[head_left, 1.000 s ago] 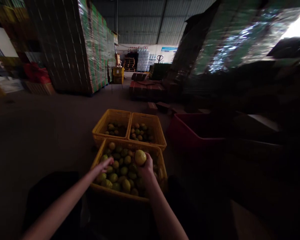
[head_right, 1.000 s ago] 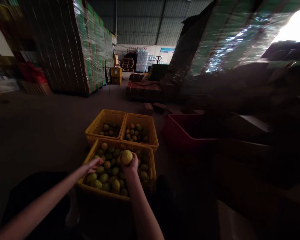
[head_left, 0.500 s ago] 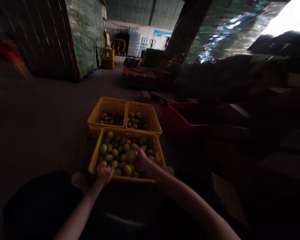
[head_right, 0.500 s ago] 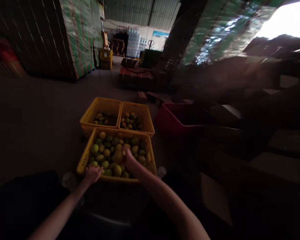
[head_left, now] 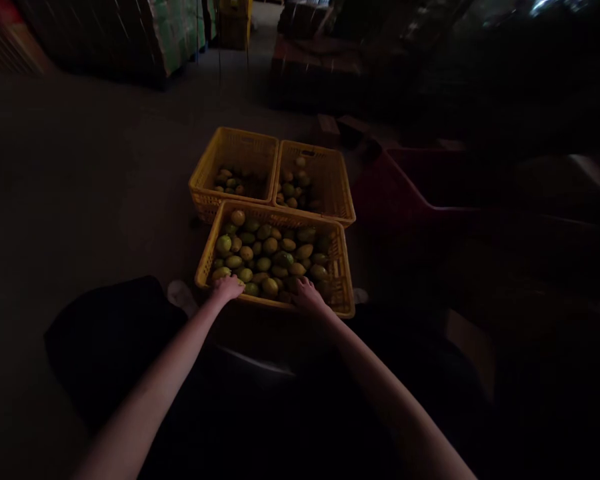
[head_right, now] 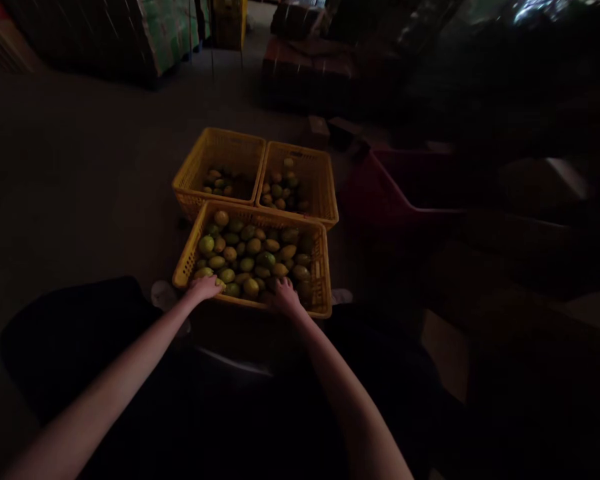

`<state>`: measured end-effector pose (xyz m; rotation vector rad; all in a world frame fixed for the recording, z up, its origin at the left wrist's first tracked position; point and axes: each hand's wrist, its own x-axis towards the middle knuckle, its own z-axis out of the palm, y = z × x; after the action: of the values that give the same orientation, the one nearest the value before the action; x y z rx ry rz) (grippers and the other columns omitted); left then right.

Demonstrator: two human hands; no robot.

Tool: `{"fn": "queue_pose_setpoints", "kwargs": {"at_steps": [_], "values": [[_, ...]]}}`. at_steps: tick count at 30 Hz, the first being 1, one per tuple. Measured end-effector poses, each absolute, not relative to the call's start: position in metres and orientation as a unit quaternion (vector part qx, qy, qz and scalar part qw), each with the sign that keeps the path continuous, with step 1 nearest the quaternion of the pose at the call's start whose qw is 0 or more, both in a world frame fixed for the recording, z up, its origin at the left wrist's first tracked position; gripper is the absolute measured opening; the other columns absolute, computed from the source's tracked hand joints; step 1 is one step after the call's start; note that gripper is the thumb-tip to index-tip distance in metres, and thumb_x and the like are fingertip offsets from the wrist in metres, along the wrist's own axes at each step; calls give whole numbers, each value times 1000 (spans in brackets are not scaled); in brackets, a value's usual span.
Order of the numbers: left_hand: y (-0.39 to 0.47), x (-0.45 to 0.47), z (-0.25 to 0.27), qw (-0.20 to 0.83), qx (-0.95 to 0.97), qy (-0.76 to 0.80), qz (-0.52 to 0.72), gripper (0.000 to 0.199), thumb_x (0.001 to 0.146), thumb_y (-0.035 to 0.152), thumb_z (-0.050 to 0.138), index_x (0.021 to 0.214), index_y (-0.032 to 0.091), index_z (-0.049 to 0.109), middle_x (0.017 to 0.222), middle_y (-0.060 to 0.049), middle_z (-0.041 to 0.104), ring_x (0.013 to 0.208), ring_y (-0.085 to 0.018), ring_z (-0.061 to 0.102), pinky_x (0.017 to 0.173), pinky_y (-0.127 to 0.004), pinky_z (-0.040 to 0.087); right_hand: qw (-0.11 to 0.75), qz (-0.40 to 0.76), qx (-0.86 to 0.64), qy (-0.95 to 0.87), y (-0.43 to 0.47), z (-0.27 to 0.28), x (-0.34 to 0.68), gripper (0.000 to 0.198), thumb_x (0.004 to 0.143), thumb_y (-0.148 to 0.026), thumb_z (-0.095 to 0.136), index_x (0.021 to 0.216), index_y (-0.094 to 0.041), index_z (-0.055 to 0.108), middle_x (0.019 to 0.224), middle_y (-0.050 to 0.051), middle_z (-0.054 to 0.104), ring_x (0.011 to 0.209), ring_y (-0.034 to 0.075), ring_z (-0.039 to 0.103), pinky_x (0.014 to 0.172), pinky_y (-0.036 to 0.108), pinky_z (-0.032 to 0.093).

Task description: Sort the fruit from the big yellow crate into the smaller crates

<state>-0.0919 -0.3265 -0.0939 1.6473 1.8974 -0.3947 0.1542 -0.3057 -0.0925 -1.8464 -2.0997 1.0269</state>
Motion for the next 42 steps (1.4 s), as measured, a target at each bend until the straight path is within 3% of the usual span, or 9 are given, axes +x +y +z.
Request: {"fn": "queue_pose_setpoints", "kwargs": {"at_steps": [6, 11, 15, 19, 24, 28, 32, 36, 42], "values": [[-294, -104, -109, 336, 628, 665, -226, 61, 66, 43, 73, 123, 22, 64, 127, -7, 67, 114, -26, 63, 83, -25, 50, -34, 254, -687, -680, -319, -110, 160, 55, 89, -25, 53, 141, -12, 41, 152, 22, 34, 141, 34, 32, 106, 43, 39], [-285, -116, -108, 330, 638, 653, -238, 61, 63, 54, 76, 117, 27, 68, 125, -2, 69, 112, -24, 64, 85, -24, 49, -85, 237, -670, -698, -305, -113, 163, 62, 82, -21, 60, 141, -13, 42, 147, 23, 39, 132, 37, 42, 99, 45, 43], [-288, -113, -98, 288, 625, 684, -240, 65, 71, 60, 68, 122, 20, 65, 127, -12, 66, 118, -31, 61, 89, -31, 49, -107, 236, -645, -719, -290, -116, 170, 68, 75, -6, 61, 140, -16, 43, 137, 22, 50, 123, 34, 51, 96, 42, 44], [-295, -107, -86, 244, 606, 720, -234, 68, 75, 57, 64, 128, 15, 60, 128, -20, 63, 119, -37, 59, 93, -38, 48, -89, 259, -626, -730, -278, -112, 177, 66, 73, -9, 65, 137, -17, 48, 125, 19, 60, 112, 32, 61, 88, 37, 47], [-293, -102, -79, 220, 616, 725, -216, 54, 85, 47, 54, 129, 17, 58, 137, -18, 55, 123, -34, 56, 97, -39, 46, 21, 317, -639, -700, -263, -81, 193, 54, 75, -36, 68, 124, -16, 55, 109, 14, 68, 102, 30, 65, 83, 35, 51], [-284, -94, -83, 227, 638, 705, -210, 48, 89, 43, 47, 128, 17, 58, 138, -16, 55, 123, -31, 56, 97, -36, 45, 340, 611, -568, -435, -262, -31, 213, 49, 76, -57, 55, 108, -20, 61, 98, 9, 69, 88, 28, 67, 70, 38, 56], [-279, -92, -91, 264, 644, 679, -234, 45, 88, 43, 47, 123, 19, 62, 131, -13, 62, 117, -29, 60, 91, -33, 48, 438, 672, -482, -354, -270, 20, 225, 68, 81, -74, 27, 107, -23, 63, 97, 10, 68, 91, 27, 66, 66, 39, 56], [-278, -102, -97, 291, 649, 654, -258, 45, 82, 43, 55, 119, 21, 66, 128, -10, 66, 115, -28, 62, 88, -30, 48, 523, 684, -427, -277, -271, 37, 221, 64, 84, -72, 23, 105, -26, 63, 97, 6, 66, 87, 22, 65, 61, 30, 53], [-276, -116, -99, 323, 659, 622, -274, 45, 63, 36, 74, 107, 24, 71, 119, -3, 71, 111, -27, 63, 90, -29, 48, 491, 691, -466, -253, -261, 26, 204, 52, 83, -66, 36, 90, -22, 62, 83, 7, 64, 76, 22, 63, 52, 29, 50]]}}
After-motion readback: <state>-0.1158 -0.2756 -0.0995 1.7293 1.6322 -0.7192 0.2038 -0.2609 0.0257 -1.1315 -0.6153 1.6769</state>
